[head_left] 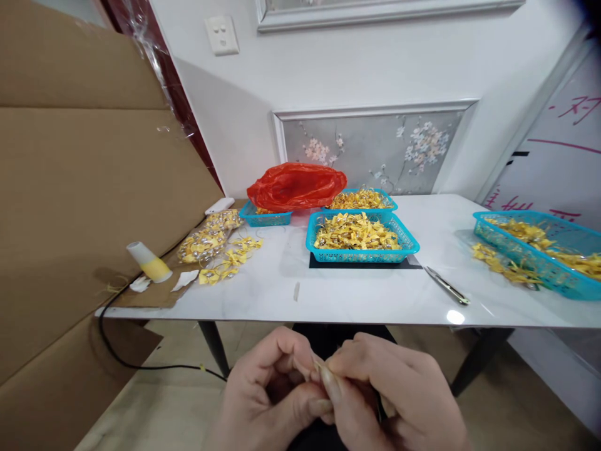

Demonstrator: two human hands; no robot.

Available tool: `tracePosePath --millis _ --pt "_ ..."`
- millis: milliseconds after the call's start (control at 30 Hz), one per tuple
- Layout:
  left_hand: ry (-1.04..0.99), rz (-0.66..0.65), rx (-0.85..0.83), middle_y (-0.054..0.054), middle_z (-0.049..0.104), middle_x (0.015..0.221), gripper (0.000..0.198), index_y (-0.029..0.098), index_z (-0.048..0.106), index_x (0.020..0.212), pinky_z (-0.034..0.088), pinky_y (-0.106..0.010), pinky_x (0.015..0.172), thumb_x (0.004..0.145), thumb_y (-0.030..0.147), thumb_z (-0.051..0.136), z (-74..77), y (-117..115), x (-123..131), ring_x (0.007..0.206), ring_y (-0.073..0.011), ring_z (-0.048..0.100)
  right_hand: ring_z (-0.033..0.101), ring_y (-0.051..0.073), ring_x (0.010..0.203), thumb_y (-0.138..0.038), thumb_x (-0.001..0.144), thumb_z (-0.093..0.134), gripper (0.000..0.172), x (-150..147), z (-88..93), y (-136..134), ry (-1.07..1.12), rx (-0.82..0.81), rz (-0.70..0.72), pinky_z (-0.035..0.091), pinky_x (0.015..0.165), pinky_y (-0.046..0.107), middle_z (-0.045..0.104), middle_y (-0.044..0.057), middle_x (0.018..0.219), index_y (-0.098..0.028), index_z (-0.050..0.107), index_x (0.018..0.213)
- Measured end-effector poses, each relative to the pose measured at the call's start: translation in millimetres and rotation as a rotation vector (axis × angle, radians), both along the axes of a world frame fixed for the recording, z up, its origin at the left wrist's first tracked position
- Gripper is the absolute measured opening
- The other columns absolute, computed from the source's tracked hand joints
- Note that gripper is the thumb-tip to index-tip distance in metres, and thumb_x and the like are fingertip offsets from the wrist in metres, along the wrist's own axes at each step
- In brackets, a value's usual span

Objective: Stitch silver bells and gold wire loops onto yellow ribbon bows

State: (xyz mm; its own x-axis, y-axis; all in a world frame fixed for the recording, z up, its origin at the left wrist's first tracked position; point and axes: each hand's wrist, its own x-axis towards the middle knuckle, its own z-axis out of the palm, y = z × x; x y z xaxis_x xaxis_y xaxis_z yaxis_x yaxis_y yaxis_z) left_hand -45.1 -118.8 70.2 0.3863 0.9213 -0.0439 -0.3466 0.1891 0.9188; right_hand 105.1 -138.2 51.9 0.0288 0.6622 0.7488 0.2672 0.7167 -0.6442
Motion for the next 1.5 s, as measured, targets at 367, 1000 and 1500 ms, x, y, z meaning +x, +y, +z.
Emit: tracePosePath --millis 367,1000,1500 --pt "-0.081 -0.002 -0.015 0.003 0.074 0.063 0.018 0.019 0.071 0.073 0.051 -0.012 0.056 0.068 0.023 0.088 -6.8 6 5 0.056 -0.0076 0.066 0.041 0.004 0.043 -0.007 0.086 0.052 0.015 -4 -3.1 2 0.114 -0.031 0.011 0.029 0.041 0.016 0.056 -0.004 0.059 -0.018 0.056 0.076" --pt "-0.134 -0.175 -0.024 0.002 0.072 0.061 0.018 0.014 0.066 0.076 0.054 -0.013 0.057 0.076 0.02 0.083 12.1 33 30 0.057 -0.0072 0.065 0.059 0.004 0.05 -0.009 0.09 0.057 0.017 22 21.6 18 0.25 -0.257 0.118 0.046 0.049 0.007 0.059 -0.006 0.058 -0.017 0.059 0.076" --pt "-0.069 -0.148 -0.024 0.004 0.071 0.06 0.017 0.016 0.067 0.078 0.053 -0.013 0.056 0.075 0.019 0.084 12.0 34 24 0.056 -0.0065 0.065 0.053 0.004 0.046 -0.011 0.09 0.056 0.016 20 24.1 19 0.198 -0.276 0.11 0.039 0.044 0.01 0.06 -0.006 0.056 -0.017 0.059 0.076"
